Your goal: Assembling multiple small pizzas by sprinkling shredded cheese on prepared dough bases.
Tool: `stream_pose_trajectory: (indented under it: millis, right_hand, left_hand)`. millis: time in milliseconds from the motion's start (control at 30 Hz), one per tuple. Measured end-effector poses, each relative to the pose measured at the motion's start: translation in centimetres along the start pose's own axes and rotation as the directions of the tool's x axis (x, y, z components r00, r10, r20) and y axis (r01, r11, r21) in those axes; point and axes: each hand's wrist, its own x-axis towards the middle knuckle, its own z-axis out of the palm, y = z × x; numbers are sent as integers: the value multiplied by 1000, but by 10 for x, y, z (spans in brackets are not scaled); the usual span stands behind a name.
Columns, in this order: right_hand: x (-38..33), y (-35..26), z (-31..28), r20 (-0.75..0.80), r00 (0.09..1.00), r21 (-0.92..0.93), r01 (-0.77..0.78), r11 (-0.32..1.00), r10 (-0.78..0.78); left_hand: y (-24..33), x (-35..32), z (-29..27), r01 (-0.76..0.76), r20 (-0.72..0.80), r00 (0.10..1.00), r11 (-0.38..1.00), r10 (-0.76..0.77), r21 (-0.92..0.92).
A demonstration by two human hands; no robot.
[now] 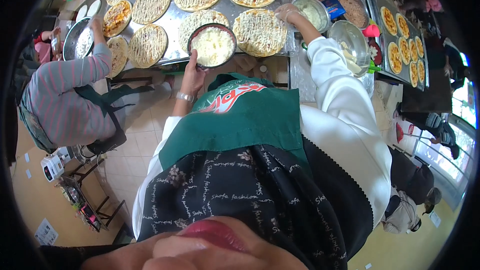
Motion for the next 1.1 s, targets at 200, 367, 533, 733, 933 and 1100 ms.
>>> stream_pose_trajectory:
  millis: [200,367,533,733,933,1100]
  right_hand:
    - [52,-19,-1,25,931,-503,327,800,-364]
    - [49,-83,13,109,945,-697,294,655,-308]
    - [60,-101,31,168,886,-368,462,807,-431]
    - [33,-126,49,265,826,-414,563,715,-498]
    - [-6,-133,58,280,760,-357,649,672,-586]
    - [-46,-145,50,149,740,-132,673,728,-656]
  left_hand:
    - [9,-38,-18,-118,-34,993,992,116,-43]
    - [18,-70,-19,-204,-109,974,979,201,-21]
    - [10,-83,-41,-201,-105,976,975,191,-94]
    - [8,-95,-48,-215,-119,972,971,202,-103]
    - [10,-94,-42,-222,-100,972,970,212,-100]
    - [1,-74,-49,-117,-93,990,990,110,-73]
